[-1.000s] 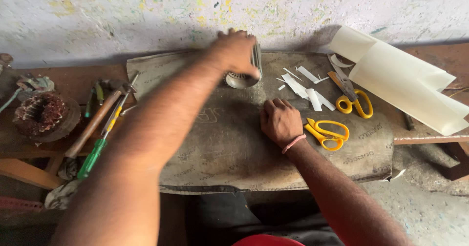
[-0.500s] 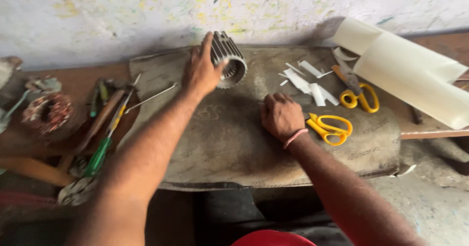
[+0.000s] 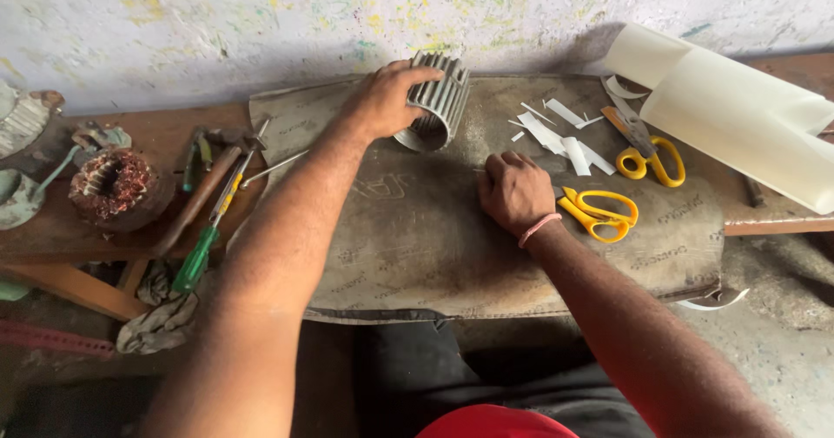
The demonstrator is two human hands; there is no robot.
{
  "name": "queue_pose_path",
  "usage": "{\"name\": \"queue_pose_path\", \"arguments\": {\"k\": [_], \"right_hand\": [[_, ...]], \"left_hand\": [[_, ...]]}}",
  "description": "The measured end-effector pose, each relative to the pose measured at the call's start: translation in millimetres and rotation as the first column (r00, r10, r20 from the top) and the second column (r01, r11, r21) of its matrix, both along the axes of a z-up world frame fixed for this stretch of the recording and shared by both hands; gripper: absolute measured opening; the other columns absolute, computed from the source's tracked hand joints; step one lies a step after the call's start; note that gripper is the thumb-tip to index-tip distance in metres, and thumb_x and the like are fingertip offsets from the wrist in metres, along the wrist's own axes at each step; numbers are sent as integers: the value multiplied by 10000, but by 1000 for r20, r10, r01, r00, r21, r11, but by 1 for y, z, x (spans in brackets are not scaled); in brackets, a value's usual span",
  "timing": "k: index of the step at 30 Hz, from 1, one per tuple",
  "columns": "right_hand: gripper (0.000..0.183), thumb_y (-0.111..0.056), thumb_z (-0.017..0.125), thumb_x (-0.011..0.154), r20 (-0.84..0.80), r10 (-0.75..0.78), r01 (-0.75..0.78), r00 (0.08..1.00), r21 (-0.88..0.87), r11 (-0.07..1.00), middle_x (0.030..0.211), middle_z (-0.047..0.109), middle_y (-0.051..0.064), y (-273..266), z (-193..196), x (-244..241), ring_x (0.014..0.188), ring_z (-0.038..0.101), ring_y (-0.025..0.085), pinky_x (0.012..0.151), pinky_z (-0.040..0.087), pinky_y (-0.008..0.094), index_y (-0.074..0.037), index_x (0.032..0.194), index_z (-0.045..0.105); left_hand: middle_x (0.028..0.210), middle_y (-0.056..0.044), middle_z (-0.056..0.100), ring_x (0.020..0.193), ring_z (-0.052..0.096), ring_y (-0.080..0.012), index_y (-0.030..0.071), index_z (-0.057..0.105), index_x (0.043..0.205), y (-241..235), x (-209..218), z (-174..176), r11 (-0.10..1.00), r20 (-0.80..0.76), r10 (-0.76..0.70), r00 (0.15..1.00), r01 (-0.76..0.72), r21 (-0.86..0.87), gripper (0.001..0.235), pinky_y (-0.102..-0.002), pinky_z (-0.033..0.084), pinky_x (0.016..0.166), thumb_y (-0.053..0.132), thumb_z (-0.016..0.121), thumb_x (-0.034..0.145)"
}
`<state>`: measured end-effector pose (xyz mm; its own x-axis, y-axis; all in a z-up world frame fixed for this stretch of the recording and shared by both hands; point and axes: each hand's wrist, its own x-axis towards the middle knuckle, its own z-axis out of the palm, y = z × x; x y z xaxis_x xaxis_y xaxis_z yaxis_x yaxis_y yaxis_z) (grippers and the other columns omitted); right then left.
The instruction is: The person prepares and inserts white insulating paper strips into the slots of a metal motor stator by hand and using scissors.
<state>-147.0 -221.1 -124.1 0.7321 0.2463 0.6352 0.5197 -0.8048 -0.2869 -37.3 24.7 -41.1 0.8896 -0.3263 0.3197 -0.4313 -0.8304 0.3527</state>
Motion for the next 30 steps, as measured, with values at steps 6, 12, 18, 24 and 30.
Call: {"name": "queue_pose_path", "arguments": {"k": [6, 12, 18, 24, 30], "right_hand": [[172, -221, 661, 903, 8, -19, 19, 1000, 6, 1000, 892, 689, 164, 0, -2, 2, 918, 672, 392, 787, 546, 495, -56, 853, 656], [159, -213, 661, 891, -42, -29, 30, 999, 7, 1000, 887, 688, 161, 0, -2, 2, 918, 675, 386, 793, 549, 492, -60, 850, 657], [164, -224, 670, 889, -40, -28, 29, 999, 5, 1000, 892, 691, 153, 0, -2, 2, 919, 674, 383, 783, 547, 492, -63, 859, 665], [164, -231, 683, 867, -29, -12, 12, 1000, 11, 1000, 896, 686, 149, -1, -3, 3, 932, 672, 375, 791, 552, 493, -69, 855, 662], [76, -151, 675, 831, 60, 18, -16, 998, -39, 999, 877, 674, 125, -1, -2, 0, 922, 675, 356, 739, 557, 471, -77, 846, 662]], "left_hand": [[1356, -222, 633, 1163, 675, -358, 160, 394, 1450, -27, -4, -7, 777, -234, 375, 897, -442, -448, 608, -466, 602, 928, 332, 727, 971], [1317, -311, 483, 1204, 567, -458, 151, 299, 1392, -61, -41, -64, 720, -2, 485, 874, -401, -567, 791, -530, 555, 906, 168, 831, 807], [1355, -274, 551, 1251, 581, -459, 183, 418, 1426, -24, -3, -52, 963, 153, 83, 985, -40, -266, 732, -503, 545, 989, 57, 797, 812], [1310, -219, 668, 1235, 670, -373, 146, 412, 1418, 3, 16, -54, 950, 50, -20, 999, 34, -309, 702, -435, 560, 1017, 131, 789, 826], [1419, -244, 600, 1227, 616, -435, 132, 445, 1462, -7, 1, -60, 903, 36, 70, 997, -48, -428, 629, -480, 507, 1003, 456, 743, 1012]]}}
